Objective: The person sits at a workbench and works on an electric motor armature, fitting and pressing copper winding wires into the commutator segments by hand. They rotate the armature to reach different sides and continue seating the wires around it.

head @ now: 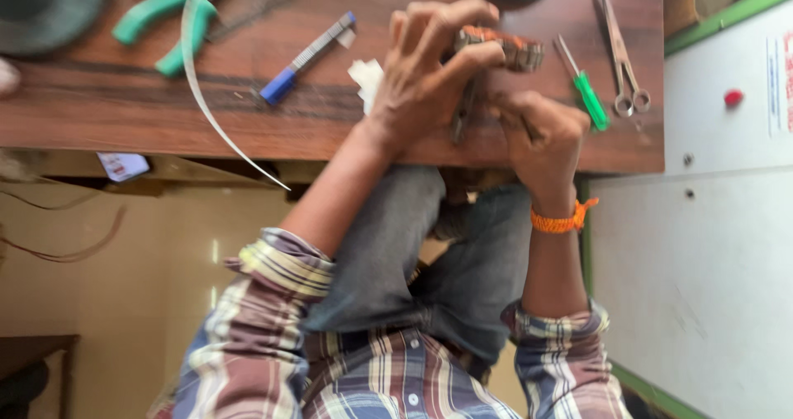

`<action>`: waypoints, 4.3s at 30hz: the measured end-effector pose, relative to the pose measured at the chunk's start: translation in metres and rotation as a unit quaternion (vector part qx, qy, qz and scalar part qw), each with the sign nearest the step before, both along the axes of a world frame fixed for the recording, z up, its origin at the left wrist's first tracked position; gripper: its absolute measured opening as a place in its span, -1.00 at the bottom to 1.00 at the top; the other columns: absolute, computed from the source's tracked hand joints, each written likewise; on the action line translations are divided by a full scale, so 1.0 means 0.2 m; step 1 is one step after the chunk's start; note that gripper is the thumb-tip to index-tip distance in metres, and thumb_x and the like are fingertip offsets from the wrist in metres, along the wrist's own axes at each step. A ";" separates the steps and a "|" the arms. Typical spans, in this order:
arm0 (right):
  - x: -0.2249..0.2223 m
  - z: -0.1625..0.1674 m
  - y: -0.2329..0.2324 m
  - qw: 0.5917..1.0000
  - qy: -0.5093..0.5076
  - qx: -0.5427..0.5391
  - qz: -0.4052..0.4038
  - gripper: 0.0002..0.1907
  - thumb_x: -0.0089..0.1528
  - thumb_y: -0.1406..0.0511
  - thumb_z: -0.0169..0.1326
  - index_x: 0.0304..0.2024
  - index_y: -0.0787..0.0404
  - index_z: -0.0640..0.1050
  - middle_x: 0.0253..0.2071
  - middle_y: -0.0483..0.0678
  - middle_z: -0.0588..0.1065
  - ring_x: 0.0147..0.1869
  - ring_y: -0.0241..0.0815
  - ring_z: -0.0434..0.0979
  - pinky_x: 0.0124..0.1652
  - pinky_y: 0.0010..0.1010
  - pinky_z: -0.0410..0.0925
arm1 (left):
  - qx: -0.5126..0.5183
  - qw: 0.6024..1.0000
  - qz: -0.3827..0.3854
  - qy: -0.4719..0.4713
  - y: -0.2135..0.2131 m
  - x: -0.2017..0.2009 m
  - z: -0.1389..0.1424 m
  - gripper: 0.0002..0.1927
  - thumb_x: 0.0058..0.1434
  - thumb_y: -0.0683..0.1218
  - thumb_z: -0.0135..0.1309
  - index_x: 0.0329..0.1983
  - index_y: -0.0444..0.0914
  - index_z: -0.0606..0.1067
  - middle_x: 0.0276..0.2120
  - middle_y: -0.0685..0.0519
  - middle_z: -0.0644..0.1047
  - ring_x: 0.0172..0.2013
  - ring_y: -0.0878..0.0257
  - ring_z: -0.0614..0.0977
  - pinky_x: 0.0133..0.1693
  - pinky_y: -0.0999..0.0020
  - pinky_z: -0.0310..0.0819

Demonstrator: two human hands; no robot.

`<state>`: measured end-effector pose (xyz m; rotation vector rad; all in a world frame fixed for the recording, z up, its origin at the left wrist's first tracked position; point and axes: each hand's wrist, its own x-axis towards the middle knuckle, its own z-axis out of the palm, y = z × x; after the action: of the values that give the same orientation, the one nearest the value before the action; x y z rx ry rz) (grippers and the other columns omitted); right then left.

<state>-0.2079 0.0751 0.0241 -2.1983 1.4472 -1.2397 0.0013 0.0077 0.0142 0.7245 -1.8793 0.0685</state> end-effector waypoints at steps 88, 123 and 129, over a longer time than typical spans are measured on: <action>-0.03 0.35 -0.16 0.973 -0.119 0.150 -0.125 -0.88 0.22 0.43 0.32 -0.25 0.37 0.62 -0.46 -0.14 0.49 -0.45 -0.48 0.25 -0.45 -0.59 0.09 | 0.299 0.840 -0.007 0.453 0.25 -0.35 -0.03 -0.84 0.36 -0.26 0.17 -0.30 -0.31 0.41 -0.49 0.20 0.41 -0.44 0.54 0.37 -0.37 0.57 0.26; 0.09 0.43 0.00 0.995 -0.013 0.089 -0.044 -0.93 0.29 0.45 0.28 -0.19 0.33 0.64 -0.52 -0.10 0.49 -0.48 -0.47 0.35 -0.44 -0.55 0.20 | 0.291 0.852 -0.012 0.436 0.24 -0.34 -0.05 -0.87 0.30 -0.22 0.22 -0.32 -0.30 0.49 -0.57 0.21 0.49 -0.53 0.56 0.43 -0.47 0.58 0.29; 0.19 0.47 -0.20 0.997 0.027 0.068 -0.025 -0.93 0.32 0.42 0.27 -0.18 0.33 0.65 -0.50 -0.12 0.51 -0.48 -0.50 0.36 -0.44 -0.55 0.20 | 0.327 0.804 -0.048 0.494 0.24 -0.37 -0.06 -0.86 0.31 -0.22 0.18 -0.35 -0.28 0.45 -0.57 0.26 0.45 -0.52 0.59 0.40 -0.46 0.61 0.25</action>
<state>-0.1702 0.0347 0.1178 -2.1331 1.5670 -1.0706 -0.0718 0.0551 0.0023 0.8739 -0.8714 -0.9077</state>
